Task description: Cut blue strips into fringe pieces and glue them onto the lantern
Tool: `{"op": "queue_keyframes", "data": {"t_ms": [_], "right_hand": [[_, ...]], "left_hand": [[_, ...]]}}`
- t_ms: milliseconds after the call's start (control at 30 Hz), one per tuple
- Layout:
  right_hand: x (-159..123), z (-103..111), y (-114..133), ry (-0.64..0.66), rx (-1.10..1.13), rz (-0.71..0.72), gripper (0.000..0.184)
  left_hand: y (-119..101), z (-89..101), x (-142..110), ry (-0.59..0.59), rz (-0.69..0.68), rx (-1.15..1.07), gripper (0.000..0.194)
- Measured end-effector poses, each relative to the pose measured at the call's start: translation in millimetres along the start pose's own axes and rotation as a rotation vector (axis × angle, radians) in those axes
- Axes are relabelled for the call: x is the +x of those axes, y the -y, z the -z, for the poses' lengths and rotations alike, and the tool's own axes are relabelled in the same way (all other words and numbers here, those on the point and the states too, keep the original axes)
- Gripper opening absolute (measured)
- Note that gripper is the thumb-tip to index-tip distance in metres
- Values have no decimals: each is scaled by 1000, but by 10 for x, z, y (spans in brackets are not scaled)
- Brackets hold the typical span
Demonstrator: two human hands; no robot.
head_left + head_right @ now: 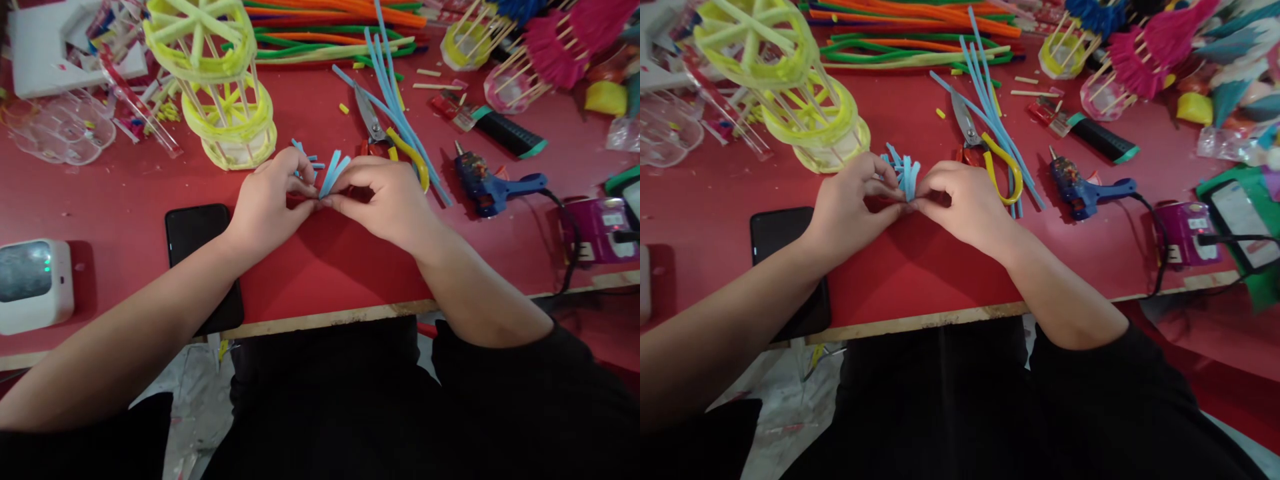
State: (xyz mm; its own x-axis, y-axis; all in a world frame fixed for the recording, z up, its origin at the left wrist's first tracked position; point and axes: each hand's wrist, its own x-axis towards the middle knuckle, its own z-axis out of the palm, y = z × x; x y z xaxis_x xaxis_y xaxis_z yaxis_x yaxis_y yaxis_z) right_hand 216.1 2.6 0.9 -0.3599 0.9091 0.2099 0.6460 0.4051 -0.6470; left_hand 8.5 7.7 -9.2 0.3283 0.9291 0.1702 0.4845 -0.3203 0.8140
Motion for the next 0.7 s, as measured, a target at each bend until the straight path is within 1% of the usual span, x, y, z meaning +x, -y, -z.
{"op": "queue_keyframes", "data": {"t_ms": [167,333,467,700], "right_hand": [[11,27,21,21,58,-48,5],[1,96,36,31,122,-72,10],[6,104,30,27,89,-41,10],[6,38,21,45,-36,58,8]], "left_hand": [[7,1,21,19,45,-43,29],[25,18,55,10,60,-42,32],[27,17,57,19,73,-51,32],[-9,7,36,28,115,-103,35]]}}
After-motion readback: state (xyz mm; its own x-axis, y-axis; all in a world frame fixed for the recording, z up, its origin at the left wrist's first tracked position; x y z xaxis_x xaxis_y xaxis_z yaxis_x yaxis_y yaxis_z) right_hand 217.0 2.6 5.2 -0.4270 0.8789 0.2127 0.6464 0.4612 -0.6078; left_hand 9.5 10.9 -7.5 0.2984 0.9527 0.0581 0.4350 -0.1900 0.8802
